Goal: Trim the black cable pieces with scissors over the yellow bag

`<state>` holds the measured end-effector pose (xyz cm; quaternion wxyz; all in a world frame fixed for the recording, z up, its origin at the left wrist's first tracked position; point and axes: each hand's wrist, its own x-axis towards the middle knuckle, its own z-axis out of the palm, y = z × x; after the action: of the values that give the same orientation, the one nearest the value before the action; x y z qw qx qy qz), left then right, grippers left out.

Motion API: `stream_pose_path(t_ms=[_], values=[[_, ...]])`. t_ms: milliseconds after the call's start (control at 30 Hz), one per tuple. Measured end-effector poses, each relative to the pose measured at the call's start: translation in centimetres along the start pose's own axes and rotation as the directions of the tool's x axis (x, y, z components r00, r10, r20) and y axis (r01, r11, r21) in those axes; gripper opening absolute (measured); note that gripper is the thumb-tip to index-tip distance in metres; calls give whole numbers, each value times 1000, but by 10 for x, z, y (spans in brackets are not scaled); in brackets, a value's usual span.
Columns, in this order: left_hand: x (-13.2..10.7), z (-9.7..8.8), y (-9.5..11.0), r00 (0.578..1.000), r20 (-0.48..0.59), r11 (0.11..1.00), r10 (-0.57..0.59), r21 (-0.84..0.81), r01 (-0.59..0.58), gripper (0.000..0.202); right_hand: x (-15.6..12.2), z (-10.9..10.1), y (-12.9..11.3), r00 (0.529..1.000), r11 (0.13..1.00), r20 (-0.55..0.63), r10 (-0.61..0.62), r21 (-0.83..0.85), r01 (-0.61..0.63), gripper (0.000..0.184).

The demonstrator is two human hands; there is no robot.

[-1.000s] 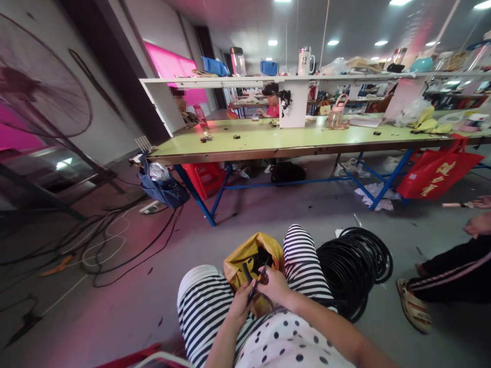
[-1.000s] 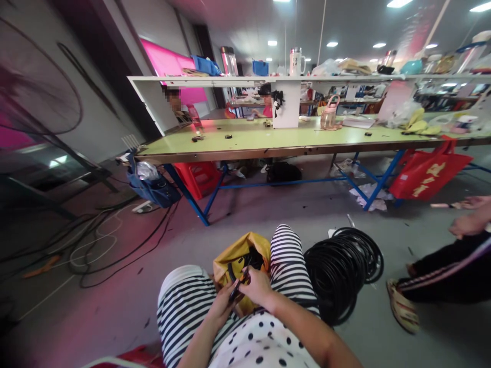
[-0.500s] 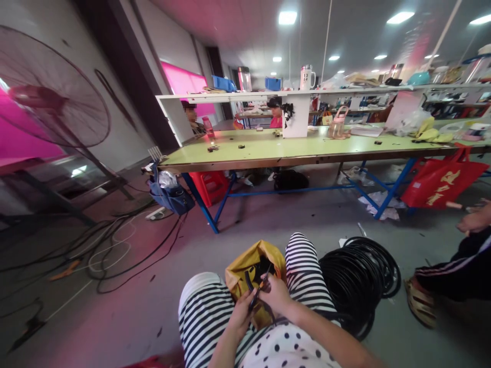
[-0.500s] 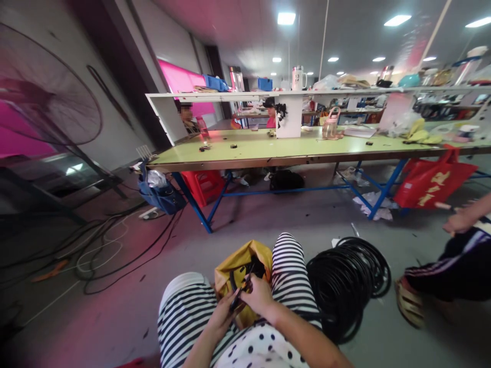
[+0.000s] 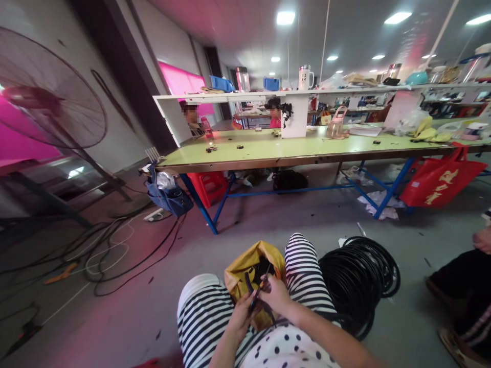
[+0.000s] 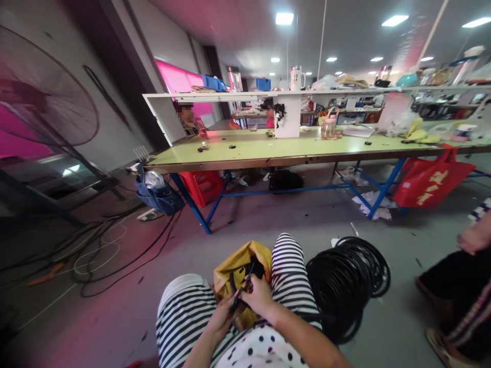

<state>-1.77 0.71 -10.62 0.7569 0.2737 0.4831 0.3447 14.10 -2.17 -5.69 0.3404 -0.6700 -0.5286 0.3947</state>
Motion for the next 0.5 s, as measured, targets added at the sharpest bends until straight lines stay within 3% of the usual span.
stream_pose_path(t_ms=[100,333,500], values=[[1,-1,-1,1000,-2,1000,-15,-9,15,51,4,2,6,1000,997,-8,24,77,-23,40],[-2,0,0,998,-45,999,-32,9,33,51,13,10,21,998,977,-10,54,207,-51,38],[-5,1,2,997,-45,998,-56,3,56,54,22,17,34,997,887,9,78,456,-74,38]])
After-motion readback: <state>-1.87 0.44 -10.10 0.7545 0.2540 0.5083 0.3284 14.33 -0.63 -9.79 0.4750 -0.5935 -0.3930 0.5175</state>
